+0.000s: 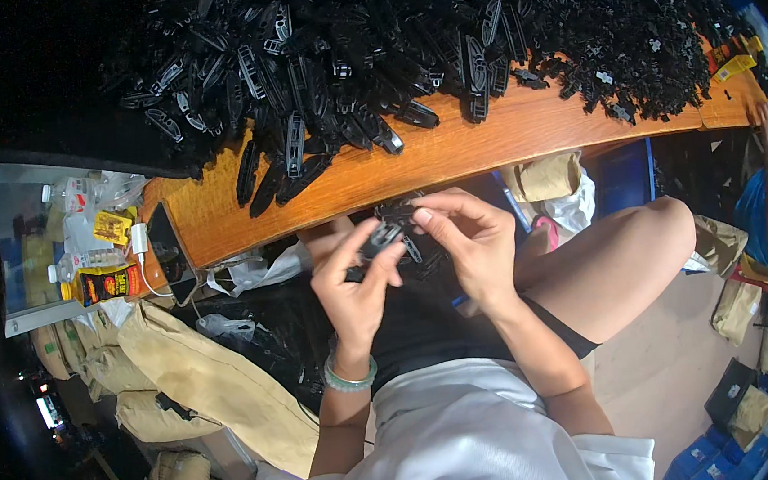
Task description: The person repeatedly picks up plastic frame pieces and small components from the workbench, connects them together by hand, and drops the assembled parts into a container.
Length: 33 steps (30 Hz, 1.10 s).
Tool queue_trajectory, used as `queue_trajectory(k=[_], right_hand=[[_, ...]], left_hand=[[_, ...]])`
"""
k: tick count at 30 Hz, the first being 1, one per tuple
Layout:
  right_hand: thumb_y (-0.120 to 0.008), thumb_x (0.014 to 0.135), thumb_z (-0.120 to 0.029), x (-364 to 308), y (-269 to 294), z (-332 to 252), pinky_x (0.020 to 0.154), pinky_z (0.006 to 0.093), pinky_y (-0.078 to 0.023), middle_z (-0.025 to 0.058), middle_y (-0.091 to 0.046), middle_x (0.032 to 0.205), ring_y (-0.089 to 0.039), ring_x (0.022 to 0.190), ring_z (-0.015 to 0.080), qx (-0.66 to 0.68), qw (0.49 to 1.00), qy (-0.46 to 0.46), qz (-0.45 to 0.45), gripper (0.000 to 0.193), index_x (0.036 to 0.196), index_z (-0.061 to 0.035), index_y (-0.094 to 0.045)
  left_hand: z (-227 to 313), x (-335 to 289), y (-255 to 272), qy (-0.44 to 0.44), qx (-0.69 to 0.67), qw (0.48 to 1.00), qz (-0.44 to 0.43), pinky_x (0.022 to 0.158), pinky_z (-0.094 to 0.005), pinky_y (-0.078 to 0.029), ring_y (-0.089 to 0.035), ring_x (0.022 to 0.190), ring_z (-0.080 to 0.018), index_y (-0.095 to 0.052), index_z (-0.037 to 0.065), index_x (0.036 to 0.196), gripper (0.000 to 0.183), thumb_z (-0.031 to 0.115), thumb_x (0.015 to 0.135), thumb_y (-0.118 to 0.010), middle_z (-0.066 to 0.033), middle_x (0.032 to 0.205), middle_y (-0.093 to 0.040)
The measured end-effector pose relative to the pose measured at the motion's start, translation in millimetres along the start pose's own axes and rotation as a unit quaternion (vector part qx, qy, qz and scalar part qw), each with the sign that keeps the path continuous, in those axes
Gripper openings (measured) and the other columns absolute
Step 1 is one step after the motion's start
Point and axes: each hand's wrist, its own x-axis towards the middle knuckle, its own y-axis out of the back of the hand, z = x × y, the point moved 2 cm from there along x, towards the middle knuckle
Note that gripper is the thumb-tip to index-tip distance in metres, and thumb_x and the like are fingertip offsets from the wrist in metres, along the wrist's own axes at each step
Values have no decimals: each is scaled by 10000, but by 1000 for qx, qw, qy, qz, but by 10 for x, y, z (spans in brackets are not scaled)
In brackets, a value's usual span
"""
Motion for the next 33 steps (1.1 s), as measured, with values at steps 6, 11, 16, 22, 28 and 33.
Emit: queue_trajectory(k=[6,11,16,22,28,33], right_hand=[[-641,801,30,-71,-35,-125,736,247,-464,101,-645,880,-590,803,132,-88,996,34,-6,121,919,37,-666],[-646,775,31,-105,-40,-119,739,279,-463,108,-649,860,-600,791,175,-181,979,80,-41,109,884,29,-661],[-643,765,37,-112,2,-131,751,289,-465,115,-650,873,-601,818,199,-304,933,187,-48,79,843,26,-649],[-651,746,39,-125,-10,-83,759,309,-444,111,-647,875,-597,812,229,-189,972,133,-32,83,824,10,-644],[-677,736,13,-119,58,-108,770,318,-442,95,-635,892,-594,809,221,-302,931,196,-60,158,893,8,-656],[-715,737,-43,-117,143,-39,709,279,-455,118,-632,871,-592,789,203,-236,966,90,-57,219,938,20,-656]], left_hand=[[-55,-40,-28,177,-220,959,-36,407,-157,-379,-569,511,-76,-537,-46,1132,364,-28,787,-649,-77,755,-628],[-173,-33,18,175,-159,965,-116,381,-151,-358,-583,508,-72,-567,-28,1021,296,2,758,-700,-73,716,-645],[-157,0,51,180,-153,965,-112,372,-156,-354,-588,499,-71,-593,-31,954,211,6,771,-691,-61,652,-638],[-140,-1,27,186,-149,964,-118,369,-153,-332,-554,471,-53,-609,-33,961,215,12,769,-694,-62,630,-633],[-177,8,63,207,-183,953,-125,417,-158,-378,-545,505,-46,-623,-27,974,215,-3,770,-687,-56,709,-644],[-166,34,8,141,-108,975,-130,506,-169,-419,-544,573,-48,-641,-14,956,171,-1,787,-659,-56,811,-653]])
